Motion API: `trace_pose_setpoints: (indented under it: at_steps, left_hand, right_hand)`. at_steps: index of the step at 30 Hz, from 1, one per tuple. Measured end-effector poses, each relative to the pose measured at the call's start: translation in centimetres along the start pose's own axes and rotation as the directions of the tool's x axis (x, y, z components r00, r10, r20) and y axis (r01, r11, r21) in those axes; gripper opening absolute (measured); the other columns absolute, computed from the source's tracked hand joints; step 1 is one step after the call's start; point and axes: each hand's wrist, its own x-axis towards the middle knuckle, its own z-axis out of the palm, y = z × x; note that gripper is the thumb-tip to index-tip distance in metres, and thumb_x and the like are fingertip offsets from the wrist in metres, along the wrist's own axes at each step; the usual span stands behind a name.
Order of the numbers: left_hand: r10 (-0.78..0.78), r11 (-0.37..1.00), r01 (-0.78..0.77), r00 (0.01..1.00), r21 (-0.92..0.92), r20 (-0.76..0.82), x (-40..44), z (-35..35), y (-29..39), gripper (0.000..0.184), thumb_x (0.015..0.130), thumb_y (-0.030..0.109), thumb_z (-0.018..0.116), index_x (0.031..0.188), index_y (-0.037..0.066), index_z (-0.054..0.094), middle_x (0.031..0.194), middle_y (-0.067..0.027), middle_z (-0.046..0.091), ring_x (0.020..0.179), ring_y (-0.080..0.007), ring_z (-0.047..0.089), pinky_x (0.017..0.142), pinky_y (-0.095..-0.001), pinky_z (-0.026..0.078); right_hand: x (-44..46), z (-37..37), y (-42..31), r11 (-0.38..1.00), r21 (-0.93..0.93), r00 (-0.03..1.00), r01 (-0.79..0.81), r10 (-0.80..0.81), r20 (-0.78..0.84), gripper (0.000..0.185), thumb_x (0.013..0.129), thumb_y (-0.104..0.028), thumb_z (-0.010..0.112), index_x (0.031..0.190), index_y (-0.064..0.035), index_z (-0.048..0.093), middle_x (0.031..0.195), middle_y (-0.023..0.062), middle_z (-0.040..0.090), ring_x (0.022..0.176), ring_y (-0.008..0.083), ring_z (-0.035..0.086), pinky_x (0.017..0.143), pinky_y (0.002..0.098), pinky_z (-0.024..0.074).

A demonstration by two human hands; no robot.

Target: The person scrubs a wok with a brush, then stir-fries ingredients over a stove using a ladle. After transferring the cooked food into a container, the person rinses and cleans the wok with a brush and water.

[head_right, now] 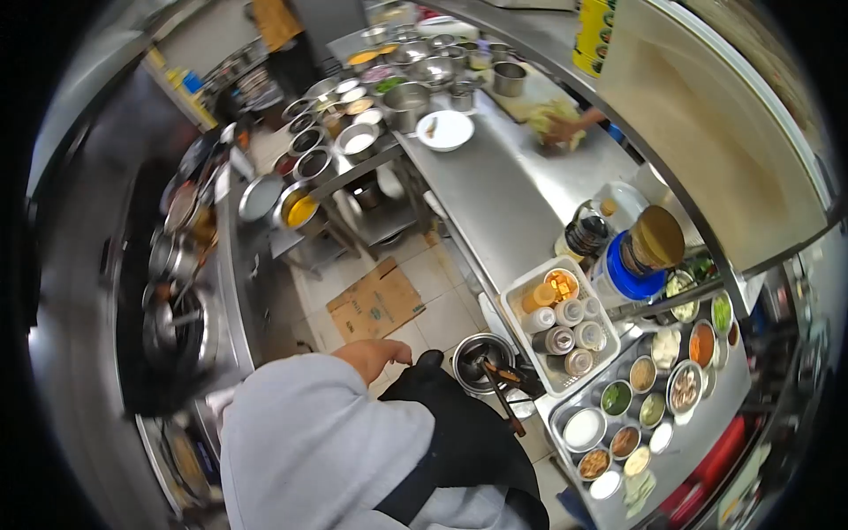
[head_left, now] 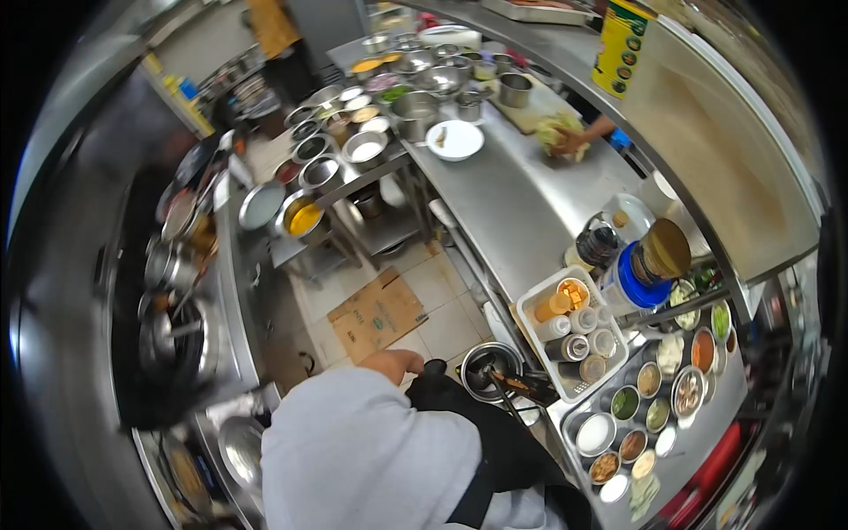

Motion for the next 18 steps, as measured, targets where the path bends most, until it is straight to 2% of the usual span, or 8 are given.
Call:
trace_pose_setpoints:
  at_steps: [5, 10, 12, 13, 18]
  left_hand:
    - [-0.106, 0.979, 0.096, 0.993, -0.179, -0.051, -4.7, 7.2, 6.8, 0.045, 0.093, 0.036, 0.058, 0.117, 0.0, 0.067, 0.116, -0.017, 0.067, 0.088, -0.0317, 0.069, 0.074, -0.0465, 0.056]
    - [-0.19, 0.94, 0.177, 0.982, -0.29, -0.018, -8.7, 13.7, 12.2, 0.043, 0.095, 0.034, 0.057, 0.12, 0.0, 0.065, 0.114, -0.0164, 0.066, 0.089, -0.0301, 0.068, 0.072, -0.0456, 0.056]
    - [-0.158, 0.956, 0.156, 0.987, -0.247, 0.011, -9.1, 15.5, 13.4, 0.042, 0.096, 0.033, 0.056, 0.121, 0.0, 0.064, 0.113, -0.0162, 0.066, 0.089, -0.0295, 0.068, 0.072, -0.0453, 0.056]
    - [-0.069, 0.986, 0.074, 0.997, -0.149, 0.034, -9.1, 16.2, 14.3, 0.049, 0.091, 0.04, 0.06, 0.116, -0.001, 0.065, 0.111, -0.0162, 0.067, 0.082, -0.0292, 0.069, 0.064, -0.0484, 0.055]
    - [0.025, 1.0, -0.023, 0.996, -0.02, 0.085, -8.5, 19.3, 17.7, 0.044, 0.092, 0.037, 0.06, 0.115, -0.001, 0.065, 0.11, -0.0161, 0.067, 0.082, -0.0291, 0.069, 0.065, -0.0495, 0.055]
  right_hand:
    - [5.5, -10.3, -2.9, 0.991, -0.133, 0.999, 0.018, -0.013, 0.038, 0.03, 0.095, -0.029, 0.053, 0.105, -0.0011, 0.057, 0.079, 0.0162, 0.063, 0.06, 0.0289, 0.063, 0.049, 0.0424, 0.0507]
    - [9.1, -18.3, -5.5, 0.983, -0.178, 0.998, 0.048, -0.041, 0.044, 0.03, 0.096, -0.029, 0.052, 0.107, -0.0011, 0.057, 0.079, 0.0159, 0.064, 0.061, 0.0283, 0.063, 0.049, 0.0421, 0.0511]
    - [9.2, -20.4, -5.6, 0.981, -0.184, 0.998, 0.055, -0.048, 0.042, 0.031, 0.096, -0.029, 0.052, 0.107, -0.0012, 0.058, 0.079, 0.0157, 0.064, 0.061, 0.0281, 0.063, 0.049, 0.042, 0.0512]
    - [9.3, -21.2, -5.4, 0.981, -0.187, 0.998, 0.055, -0.048, 0.045, 0.031, 0.096, -0.029, 0.052, 0.107, -0.0012, 0.058, 0.079, 0.0157, 0.064, 0.061, 0.0279, 0.063, 0.049, 0.042, 0.0513]
    - [7.8, -23.5, -2.1, 0.987, -0.159, 0.998, 0.034, -0.027, 0.049, 0.031, 0.096, -0.029, 0.051, 0.109, -0.0013, 0.058, 0.08, 0.0153, 0.064, 0.061, 0.0273, 0.063, 0.05, 0.0418, 0.0516]
